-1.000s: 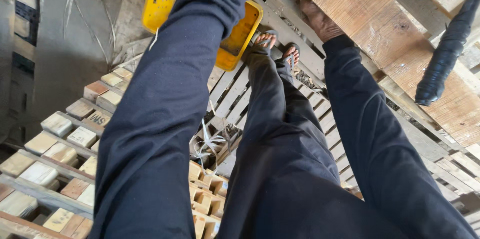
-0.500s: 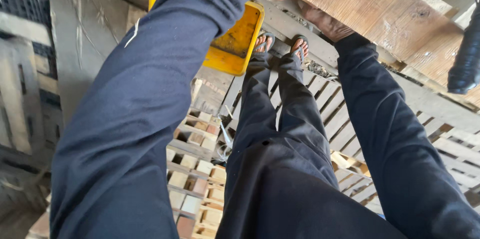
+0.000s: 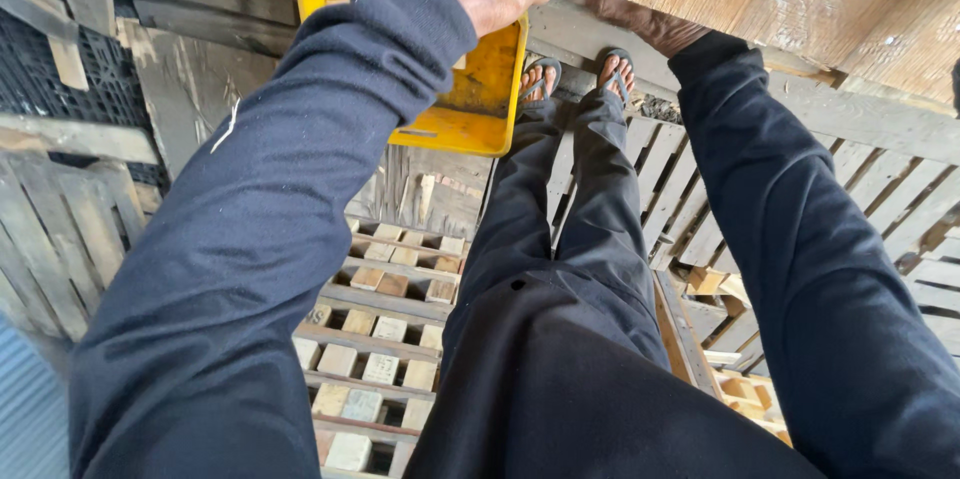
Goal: The person uses a hammer to pry apart and dismantle wooden pallets, pulling nails and separating planks. They collect the salvaged wood blocks and pieces, placing some into a yellow crate and gathering others into a pile on the pallet stacks.
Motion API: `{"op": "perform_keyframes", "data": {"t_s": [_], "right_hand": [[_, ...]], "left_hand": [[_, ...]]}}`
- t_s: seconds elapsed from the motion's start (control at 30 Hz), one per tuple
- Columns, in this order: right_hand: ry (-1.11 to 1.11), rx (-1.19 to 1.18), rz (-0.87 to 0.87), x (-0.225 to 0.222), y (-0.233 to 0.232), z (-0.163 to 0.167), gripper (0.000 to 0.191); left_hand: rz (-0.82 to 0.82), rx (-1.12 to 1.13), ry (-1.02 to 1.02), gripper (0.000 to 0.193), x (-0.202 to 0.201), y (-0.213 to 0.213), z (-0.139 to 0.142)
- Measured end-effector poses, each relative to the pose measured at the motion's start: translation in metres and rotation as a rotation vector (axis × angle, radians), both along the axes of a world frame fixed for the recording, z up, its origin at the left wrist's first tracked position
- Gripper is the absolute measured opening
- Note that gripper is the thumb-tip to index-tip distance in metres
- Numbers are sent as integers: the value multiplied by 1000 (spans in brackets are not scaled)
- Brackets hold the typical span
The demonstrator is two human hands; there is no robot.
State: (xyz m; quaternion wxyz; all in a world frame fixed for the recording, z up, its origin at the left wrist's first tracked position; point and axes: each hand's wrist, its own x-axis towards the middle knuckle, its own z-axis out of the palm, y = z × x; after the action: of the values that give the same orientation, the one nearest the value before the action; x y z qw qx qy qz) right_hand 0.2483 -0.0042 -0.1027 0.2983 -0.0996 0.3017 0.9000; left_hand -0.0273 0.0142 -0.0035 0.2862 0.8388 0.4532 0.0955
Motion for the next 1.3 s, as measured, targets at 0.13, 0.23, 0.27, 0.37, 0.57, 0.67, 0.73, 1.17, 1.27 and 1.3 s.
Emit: {"op": "perform_keyframes", "data": {"t_s": [0.13,0.23,0.27,0.37,0.57,0.67,0.73,1.17,1.27,1.3], "right_hand": [[318,-444,-14,-3,2,-13,98],[359,-328,57,-4,5,-18,93],[391,-319,80,-5,7,-18,93],[258,-255,95,-8,8,-17,93],[245,-249,83,-10,5,-15,91],[220,-216,83,-7,7,-13,91],[191,-179,82,-3,10,-10,90],[-582,556,200,13,18,5,91],[-1193,1170,393,20,9,10,92],[-1552,1577,550,23,6,13,90]], "left_hand": [[-29,12,-1,30,-6,-1,1],[-39,15,0,30,-10,0,4],[-42,15,0,29,-11,1,4],[-54,32,-6,29,-14,1,7],[-72,56,-10,27,-12,-5,8],[-82,72,-19,27,-10,-4,12],[-88,88,-38,26,-11,1,17],[1186,-848,-1643,13,12,-127,-16],[1253,-1028,-1929,17,44,-161,-36],[1259,-1084,-2006,20,54,-170,-39]]}}
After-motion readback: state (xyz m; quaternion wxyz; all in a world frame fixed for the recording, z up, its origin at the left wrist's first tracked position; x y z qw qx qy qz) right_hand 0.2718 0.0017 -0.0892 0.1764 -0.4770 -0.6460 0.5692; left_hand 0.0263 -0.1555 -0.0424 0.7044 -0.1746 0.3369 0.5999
